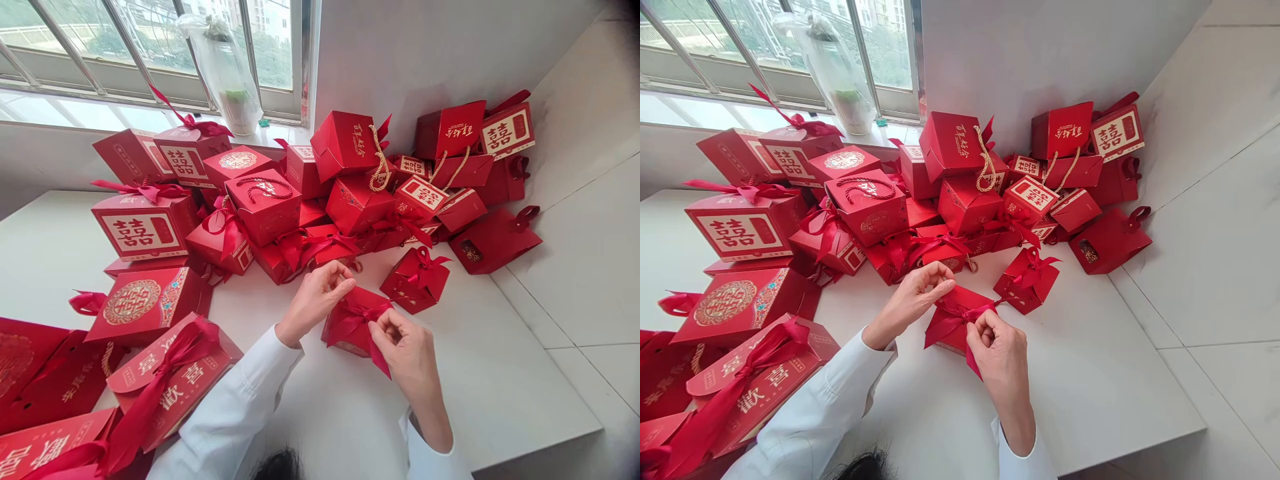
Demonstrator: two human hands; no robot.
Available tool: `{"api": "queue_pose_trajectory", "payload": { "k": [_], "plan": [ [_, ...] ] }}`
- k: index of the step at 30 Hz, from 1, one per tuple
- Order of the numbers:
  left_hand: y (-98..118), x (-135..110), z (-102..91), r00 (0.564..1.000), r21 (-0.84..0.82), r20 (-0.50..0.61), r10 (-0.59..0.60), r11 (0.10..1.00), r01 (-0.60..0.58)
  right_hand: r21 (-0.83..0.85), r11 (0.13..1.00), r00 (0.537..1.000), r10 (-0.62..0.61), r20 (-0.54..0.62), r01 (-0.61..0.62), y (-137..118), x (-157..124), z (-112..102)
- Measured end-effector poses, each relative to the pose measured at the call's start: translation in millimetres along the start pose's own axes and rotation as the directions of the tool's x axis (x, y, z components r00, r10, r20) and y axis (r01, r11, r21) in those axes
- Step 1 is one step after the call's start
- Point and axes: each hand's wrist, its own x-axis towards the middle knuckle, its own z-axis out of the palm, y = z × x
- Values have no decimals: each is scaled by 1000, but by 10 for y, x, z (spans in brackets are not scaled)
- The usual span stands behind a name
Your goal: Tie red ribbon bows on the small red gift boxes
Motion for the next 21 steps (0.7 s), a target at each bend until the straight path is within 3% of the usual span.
{"api": "queue_pose_trajectory", "payload": {
  "k": [5,10,13,16,21],
  "plan": [
    [15,0,-18,999,92,0,39,995,-39,89,996,1000,12,0,-12,37,18,-73],
    [40,-1,-17,996,113,-27,85,990,-82,227,971,982,117,-148,-81,219,102,-187],
    [68,-4,-13,990,176,14,141,974,-142,243,960,985,161,-64,-141,331,152,-208],
    [98,-20,-20,982,277,80,173,942,-189,287,950,992,122,21,-123,381,180,-192],
    [116,-42,-8,974,369,175,142,908,-198,298,954,999,30,-25,-22,320,197,-149]
  ]
}}
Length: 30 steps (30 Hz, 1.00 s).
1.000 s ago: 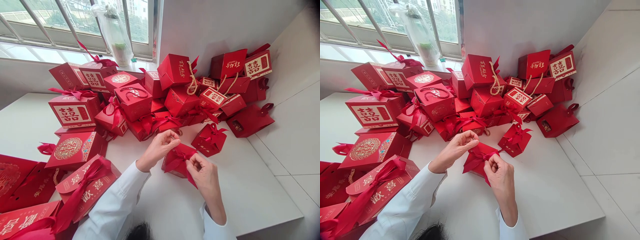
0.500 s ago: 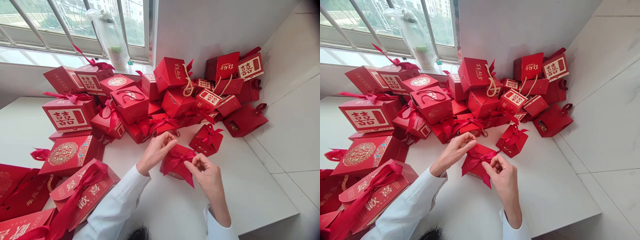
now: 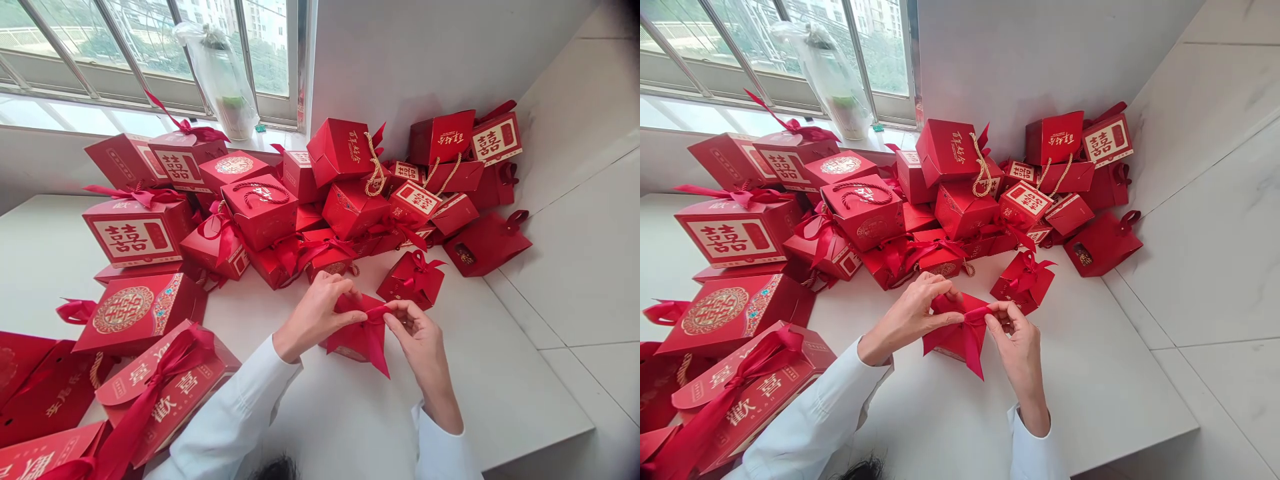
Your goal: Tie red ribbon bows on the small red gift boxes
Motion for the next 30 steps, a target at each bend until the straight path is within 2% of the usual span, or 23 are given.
{"api": "queue_pose_trajectory", "payload": {
  "k": [3,9,11,13,16,19,22,27,28,30],
  "plan": [
    [7,4,39,999,44,18,-33,999,32,-49,998,996,-54,-64,51,-36,16,46],
    [1,-14,49,999,56,51,-6,998,4,-39,995,982,-98,-162,93,22,39,126],
    [-2,-26,7,997,56,74,0,998,-5,-47,991,966,-131,-223,123,14,12,137],
    [-4,-35,-46,996,64,84,7,998,-13,-91,975,941,-219,-260,202,-30,-30,144],
    [-9,-39,-112,997,86,76,13,996,-20,-210,912,906,-389,-168,353,-118,-78,166],
    [-23,-31,-131,996,96,92,12,995,-21,-300,850,882,-469,-52,434,-157,-85,208],
    [-51,-26,-120,998,88,65,8,996,-14,-314,851,887,-459,-56,421,-141,-84,235],
    [-126,-61,-185,1000,-32,-7,-8,999,8,-166,934,923,-344,-174,316,-72,-138,155],
    [-147,-71,-212,1000,-61,13,-6,998,7,-128,944,934,-321,-157,303,-44,-150,122],
    [-193,-87,-256,996,-114,85,-12,993,22,-40,959,958,-283,-47,281,40,-166,53]
  ]
}}
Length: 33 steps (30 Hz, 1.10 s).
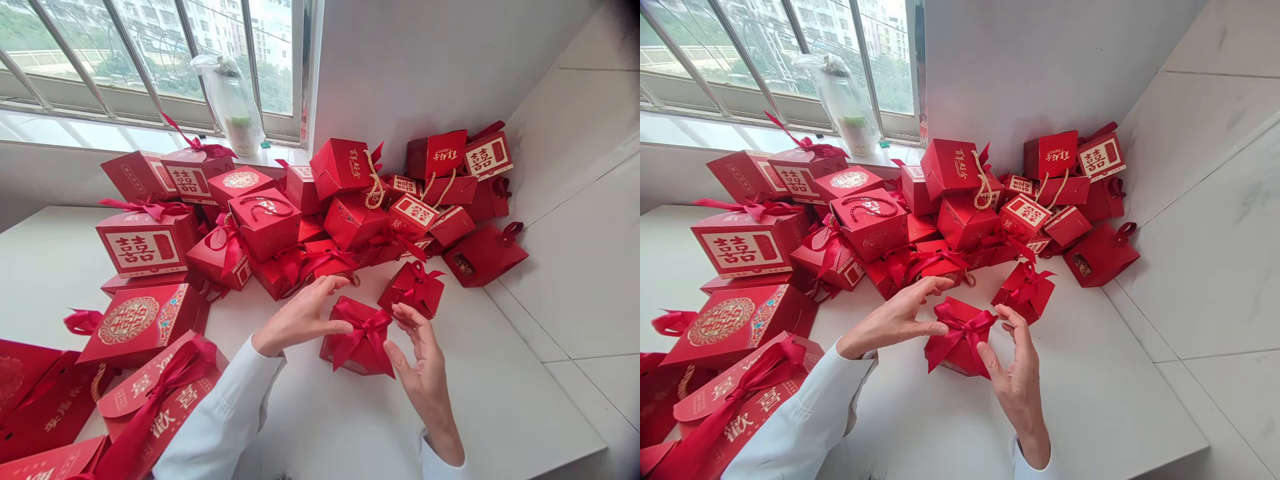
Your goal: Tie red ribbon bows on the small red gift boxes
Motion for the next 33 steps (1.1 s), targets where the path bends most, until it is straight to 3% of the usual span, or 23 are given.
{"api": "queue_pose_trajectory", "payload": {
  "k": [5,10,14,17,21,23,28,33],
  "plan": [
    [-117,-13,54,981,-51,194,25,999,-15,149,986,948,24,317,-75,300,-92,-52],
    [-212,5,185,955,25,297,-13,1000,6,65,986,912,117,394,-154,416,-87,98],
    [-220,14,187,980,88,189,-60,995,44,174,979,936,37,350,-104,366,66,120],
    [-214,-39,273,998,11,45,-42,999,41,264,959,941,12,338,-107,379,203,111],
    [-324,-180,604,972,-138,-233,-25,990,-8,346,915,935,81,344,-207,502,302,251],
    [-422,-229,782,950,-151,-312,-10,988,-39,347,911,937,100,335,-221,572,309,351],
    [-590,-227,982,937,-127,-349,-36,992,-10,331,924,945,80,317,-189,638,287,431],
    [-595,-226,971,970,-48,-243,18,998,-31,317,946,958,-24,286,-71,567,292,395]
  ]
}}
